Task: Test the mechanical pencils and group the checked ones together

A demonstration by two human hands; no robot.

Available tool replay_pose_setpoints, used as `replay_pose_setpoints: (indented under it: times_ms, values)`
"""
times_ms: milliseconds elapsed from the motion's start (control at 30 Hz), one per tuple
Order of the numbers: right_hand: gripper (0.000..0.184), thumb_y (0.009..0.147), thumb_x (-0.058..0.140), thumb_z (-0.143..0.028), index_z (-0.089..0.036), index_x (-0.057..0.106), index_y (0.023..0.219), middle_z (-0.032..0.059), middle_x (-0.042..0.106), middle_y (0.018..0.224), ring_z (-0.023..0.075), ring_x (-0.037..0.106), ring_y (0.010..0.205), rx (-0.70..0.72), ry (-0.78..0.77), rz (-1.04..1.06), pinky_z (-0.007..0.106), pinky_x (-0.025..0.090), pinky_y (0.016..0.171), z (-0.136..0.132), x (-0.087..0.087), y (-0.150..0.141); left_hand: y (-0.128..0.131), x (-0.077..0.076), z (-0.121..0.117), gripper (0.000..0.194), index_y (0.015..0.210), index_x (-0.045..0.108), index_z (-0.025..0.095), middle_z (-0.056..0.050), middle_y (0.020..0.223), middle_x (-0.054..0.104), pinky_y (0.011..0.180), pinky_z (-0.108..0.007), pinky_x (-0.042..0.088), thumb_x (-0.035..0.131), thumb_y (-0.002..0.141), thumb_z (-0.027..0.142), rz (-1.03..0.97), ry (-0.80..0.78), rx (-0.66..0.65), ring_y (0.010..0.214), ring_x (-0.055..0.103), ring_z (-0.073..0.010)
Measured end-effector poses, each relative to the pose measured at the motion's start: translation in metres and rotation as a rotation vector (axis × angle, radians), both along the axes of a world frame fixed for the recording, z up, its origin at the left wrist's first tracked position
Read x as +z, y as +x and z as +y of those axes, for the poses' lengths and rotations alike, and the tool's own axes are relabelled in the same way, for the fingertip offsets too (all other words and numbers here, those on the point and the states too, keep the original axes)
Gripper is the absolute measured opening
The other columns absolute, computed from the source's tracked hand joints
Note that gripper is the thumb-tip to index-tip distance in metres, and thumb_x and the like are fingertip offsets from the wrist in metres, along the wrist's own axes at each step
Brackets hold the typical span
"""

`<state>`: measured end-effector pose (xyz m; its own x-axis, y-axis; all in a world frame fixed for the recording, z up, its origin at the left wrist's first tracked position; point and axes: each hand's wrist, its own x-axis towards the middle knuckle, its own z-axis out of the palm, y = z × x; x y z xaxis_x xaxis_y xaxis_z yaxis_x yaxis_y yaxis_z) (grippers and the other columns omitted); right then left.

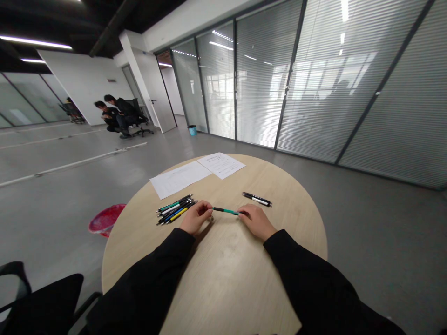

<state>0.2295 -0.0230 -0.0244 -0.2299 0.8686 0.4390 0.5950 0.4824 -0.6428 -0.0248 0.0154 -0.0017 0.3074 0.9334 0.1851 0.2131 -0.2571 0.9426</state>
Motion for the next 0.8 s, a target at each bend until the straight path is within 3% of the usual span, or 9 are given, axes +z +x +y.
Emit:
replay_pose_setpoints:
  times_ms: [200, 400, 533, 800]
  values:
    - [0.011, 0.087, 0.061, -0.016, -0.019, 0.071, 0.090, 0.0053, 0.070, 0.090, 0.0193, 0.061, 0.085, -0.001, -0.006, 0.002, 0.032, 0.045, 0.081, 0.0001, 0.0011, 0.0006, -0.0006, -0.0031, 0.0019, 0.029, 0.090, 0.060, 0.016, -0.002, 0.077, 0.061, 0.061, -0.026, 0.046, 0.068, 0.077, 0.040, 0.017, 0.056, 0.007, 0.064, 0.058, -0.0131]
    - [0.010, 0.087, 0.061, -0.015, -0.018, 0.071, 0.089, 0.0055, 0.070, 0.089, 0.0190, 0.061, 0.084, -0.018, -0.002, -0.003, 0.031, 0.044, 0.080, 0.0017, -0.0003, 0.0012, -0.0048, 0.0022, -0.0012, 0.017, 0.081, 0.060, 0.019, -0.001, 0.070, 0.059, 0.062, -0.028, 0.039, 0.053, 0.085, 0.034, 0.471, 0.303, 0.161, 0.064, 0.053, -0.0162]
    - [0.010, 0.087, 0.061, -0.015, -0.018, 0.071, 0.089, 0.0053, 0.070, 0.089, 0.0191, 0.061, 0.085, -0.025, 0.004, -0.001, 0.031, 0.044, 0.080, 0.0012, -0.0005, 0.0010, -0.0039, 0.0028, -0.0026, 0.023, 0.074, 0.056, 0.019, -0.002, 0.068, 0.057, 0.059, -0.029, 0.034, 0.048, 0.089, 0.036, 0.697, 0.353, 0.136, 0.060, 0.049, -0.0164]
    - [0.009, 0.087, 0.061, -0.015, -0.018, 0.070, 0.087, 0.0055, 0.070, 0.088, 0.0190, 0.061, 0.084, -0.037, 0.001, -0.009, 0.031, 0.044, 0.079, 0.0001, 0.0030, 0.0004, -0.0011, -0.0003, -0.0043, 0.033, 0.072, 0.054, 0.019, -0.004, 0.072, 0.060, 0.061, -0.030, 0.033, 0.046, 0.092, 0.045, 0.901, 0.428, 0.032, 0.064, 0.052, -0.0181]
